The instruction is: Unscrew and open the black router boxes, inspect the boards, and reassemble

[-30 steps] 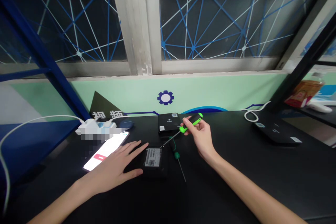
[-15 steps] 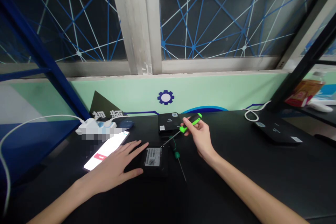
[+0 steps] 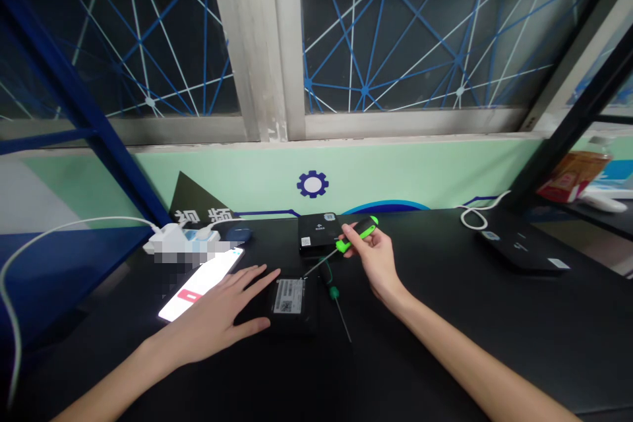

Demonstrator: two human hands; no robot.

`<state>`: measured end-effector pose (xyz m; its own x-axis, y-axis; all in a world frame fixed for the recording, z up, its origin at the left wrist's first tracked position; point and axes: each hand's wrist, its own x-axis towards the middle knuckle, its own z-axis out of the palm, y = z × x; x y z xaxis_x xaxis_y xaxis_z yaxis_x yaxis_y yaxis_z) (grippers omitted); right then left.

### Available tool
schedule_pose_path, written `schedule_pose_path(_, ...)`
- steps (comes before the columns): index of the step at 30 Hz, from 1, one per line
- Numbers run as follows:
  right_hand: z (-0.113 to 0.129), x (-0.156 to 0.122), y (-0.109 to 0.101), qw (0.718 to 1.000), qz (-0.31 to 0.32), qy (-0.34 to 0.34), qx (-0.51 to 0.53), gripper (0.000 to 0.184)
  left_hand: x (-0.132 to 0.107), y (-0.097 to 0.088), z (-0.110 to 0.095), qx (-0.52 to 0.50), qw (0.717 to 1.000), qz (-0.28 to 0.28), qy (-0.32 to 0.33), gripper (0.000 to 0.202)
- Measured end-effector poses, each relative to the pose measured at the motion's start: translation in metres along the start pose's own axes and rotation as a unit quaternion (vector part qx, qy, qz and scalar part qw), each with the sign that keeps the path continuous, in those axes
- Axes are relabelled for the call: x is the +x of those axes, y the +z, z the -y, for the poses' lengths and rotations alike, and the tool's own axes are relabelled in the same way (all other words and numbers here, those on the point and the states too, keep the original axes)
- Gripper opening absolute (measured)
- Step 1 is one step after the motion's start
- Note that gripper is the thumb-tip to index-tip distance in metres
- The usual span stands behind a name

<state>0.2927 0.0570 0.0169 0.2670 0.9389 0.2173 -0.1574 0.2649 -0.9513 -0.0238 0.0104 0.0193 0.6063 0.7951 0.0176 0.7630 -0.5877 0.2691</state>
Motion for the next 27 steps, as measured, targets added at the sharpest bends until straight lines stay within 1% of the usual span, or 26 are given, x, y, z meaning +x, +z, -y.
schedule_pose_path(4,0.0009,0.0017,-0.0015,1.0,-0.014,-0.005,0.002,0.034,-0.0002,0.0001,-0.0005,0.002,1.0,0.0,-0.003,0.074)
schedule_pose_path(12,0.0012,0.0043,-0.0033,1.0,-0.012,-0.009,0.012,0.034,0.0001,0.0005,-0.0003,0.005,1.0,0.005,-0.005,0.074)
schedule_pose_path(19,0.0007,0.0058,-0.0062,1.0,-0.019,-0.02,0.012,0.03,0.0001,-0.0012,-0.0015,0.006,1.0,0.013,-0.01,0.074)
schedule_pose_path(27,0.0,0.0074,-0.0069,0.999,-0.019,-0.026,0.013,0.032,-0.0004,0.0013,0.0009,0.005,1.0,-0.004,0.006,0.074)
